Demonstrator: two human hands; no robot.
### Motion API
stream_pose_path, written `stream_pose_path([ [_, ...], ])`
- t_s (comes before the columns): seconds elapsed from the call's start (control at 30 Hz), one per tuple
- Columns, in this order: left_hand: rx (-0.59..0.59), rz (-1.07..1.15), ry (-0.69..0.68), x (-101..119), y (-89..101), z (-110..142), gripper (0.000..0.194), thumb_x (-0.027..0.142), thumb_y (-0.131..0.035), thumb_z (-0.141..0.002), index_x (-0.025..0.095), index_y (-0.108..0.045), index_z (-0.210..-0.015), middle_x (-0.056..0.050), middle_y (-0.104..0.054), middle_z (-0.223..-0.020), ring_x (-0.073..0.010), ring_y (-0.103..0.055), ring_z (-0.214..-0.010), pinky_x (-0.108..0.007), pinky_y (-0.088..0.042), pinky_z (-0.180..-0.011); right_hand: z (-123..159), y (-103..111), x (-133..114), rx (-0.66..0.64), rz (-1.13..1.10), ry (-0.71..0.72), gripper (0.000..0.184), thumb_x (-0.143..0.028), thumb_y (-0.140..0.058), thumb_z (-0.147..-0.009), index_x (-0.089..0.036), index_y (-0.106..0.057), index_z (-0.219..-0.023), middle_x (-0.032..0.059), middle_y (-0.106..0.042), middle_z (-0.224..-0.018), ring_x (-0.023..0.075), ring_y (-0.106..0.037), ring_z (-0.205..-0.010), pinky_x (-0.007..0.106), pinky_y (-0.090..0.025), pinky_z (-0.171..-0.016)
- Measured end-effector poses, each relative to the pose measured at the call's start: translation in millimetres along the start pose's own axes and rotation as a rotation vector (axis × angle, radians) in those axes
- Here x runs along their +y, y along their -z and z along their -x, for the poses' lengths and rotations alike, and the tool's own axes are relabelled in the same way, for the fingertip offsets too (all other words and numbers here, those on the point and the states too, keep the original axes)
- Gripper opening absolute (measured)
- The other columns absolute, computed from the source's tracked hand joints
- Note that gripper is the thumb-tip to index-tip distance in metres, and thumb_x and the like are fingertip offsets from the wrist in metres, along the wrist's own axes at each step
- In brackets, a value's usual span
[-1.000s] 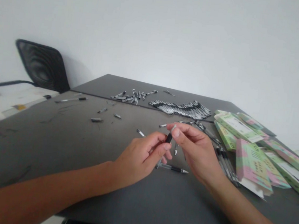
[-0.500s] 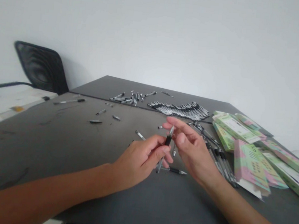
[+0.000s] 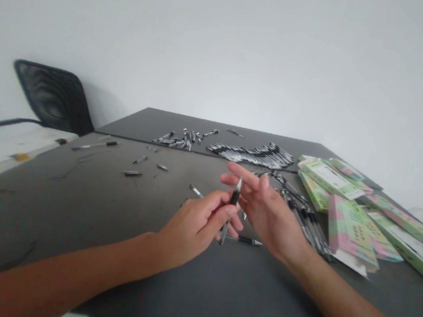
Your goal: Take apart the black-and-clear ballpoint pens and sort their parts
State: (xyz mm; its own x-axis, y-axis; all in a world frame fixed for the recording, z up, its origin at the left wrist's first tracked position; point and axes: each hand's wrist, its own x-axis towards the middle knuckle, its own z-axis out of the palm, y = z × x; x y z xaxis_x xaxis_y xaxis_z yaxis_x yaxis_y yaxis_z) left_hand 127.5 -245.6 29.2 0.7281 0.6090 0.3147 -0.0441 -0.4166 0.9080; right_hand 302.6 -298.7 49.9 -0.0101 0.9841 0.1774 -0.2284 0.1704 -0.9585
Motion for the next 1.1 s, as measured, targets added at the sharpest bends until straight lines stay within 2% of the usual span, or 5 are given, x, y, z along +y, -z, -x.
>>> stream_pose_path([
  [0.3, -0.008, 0.001, -0.003, -0.8, -0.4, 0.0, 0.024, 0.034, -0.046, -0.113, 0.018, -0.063, -0.107, -0.005, -0.082, -0.095, -0.0127, -0.079, -0.076, -0.020, -0.061, -0.062, 2.2, 0.6, -0.2, -0.066, 0.066, 0.010, 0.026, -0.046, -0.076, -0.101, -0.027, -0.086, -0.116, -0.0049, -0.064, -0.058, 0.0130, -0.059, -0.051, 0.031, -0.056, -0.061],
  [0.5, -0.036, -0.097, -0.009, -0.8, 2.9, -1.0, 0.024, 0.032, -0.048, -0.112, 0.018, -0.067, -0.109, -0.003, -0.083, -0.090, -0.0111, -0.073, -0.063, -0.023, -0.062, -0.064, 0.9, -3.0, 2.4, 0.019, 0.061, 0.018, 0.021, -0.045, -0.088, -0.089, -0.025, -0.086, -0.094, -0.0017, -0.076, -0.073, 0.0108, -0.057, -0.048, 0.027, -0.053, -0.051],
  [0.6, -0.029, -0.072, 0.007, -1.1, 1.0, -0.3, 0.028, 0.036, -0.047, -0.114, 0.018, -0.065, -0.103, -0.003, -0.082, -0.089, -0.0108, -0.072, -0.061, -0.023, -0.061, -0.063, 3.2, -3.7, 1.9, -0.026, -0.013, 0.006, 0.032, -0.055, -0.078, -0.096, -0.028, -0.085, -0.112, 0.0036, -0.083, -0.106, 0.0092, -0.055, -0.049, 0.029, -0.054, -0.049],
  [0.9, -0.011, -0.052, 0.005, -4.2, 1.9, -2.4, 0.024, 0.034, -0.047, -0.112, 0.018, -0.063, -0.104, -0.004, -0.082, -0.093, -0.0118, -0.075, -0.066, -0.023, -0.062, -0.064, -1.9, 7.8, -0.2, -0.041, 0.161, 0.049, 0.031, -0.052, -0.077, -0.099, -0.029, -0.087, -0.117, -0.0032, -0.073, -0.068, 0.0144, -0.063, -0.055, 0.042, -0.063, -0.084],
  [1.1, -0.007, -0.094, -0.012, -3.3, 6.0, -3.8, 0.026, 0.031, -0.048, -0.111, 0.018, -0.067, -0.100, -0.004, -0.082, -0.092, -0.0096, -0.072, -0.064, -0.020, -0.060, -0.063, -2.8, 7.0, -2.7, 0.084, 0.212, 0.098, 0.022, -0.048, -0.086, -0.090, -0.031, -0.090, -0.103, 0.0010, -0.084, -0.091, 0.0166, -0.073, -0.075, 0.041, -0.061, -0.095],
])
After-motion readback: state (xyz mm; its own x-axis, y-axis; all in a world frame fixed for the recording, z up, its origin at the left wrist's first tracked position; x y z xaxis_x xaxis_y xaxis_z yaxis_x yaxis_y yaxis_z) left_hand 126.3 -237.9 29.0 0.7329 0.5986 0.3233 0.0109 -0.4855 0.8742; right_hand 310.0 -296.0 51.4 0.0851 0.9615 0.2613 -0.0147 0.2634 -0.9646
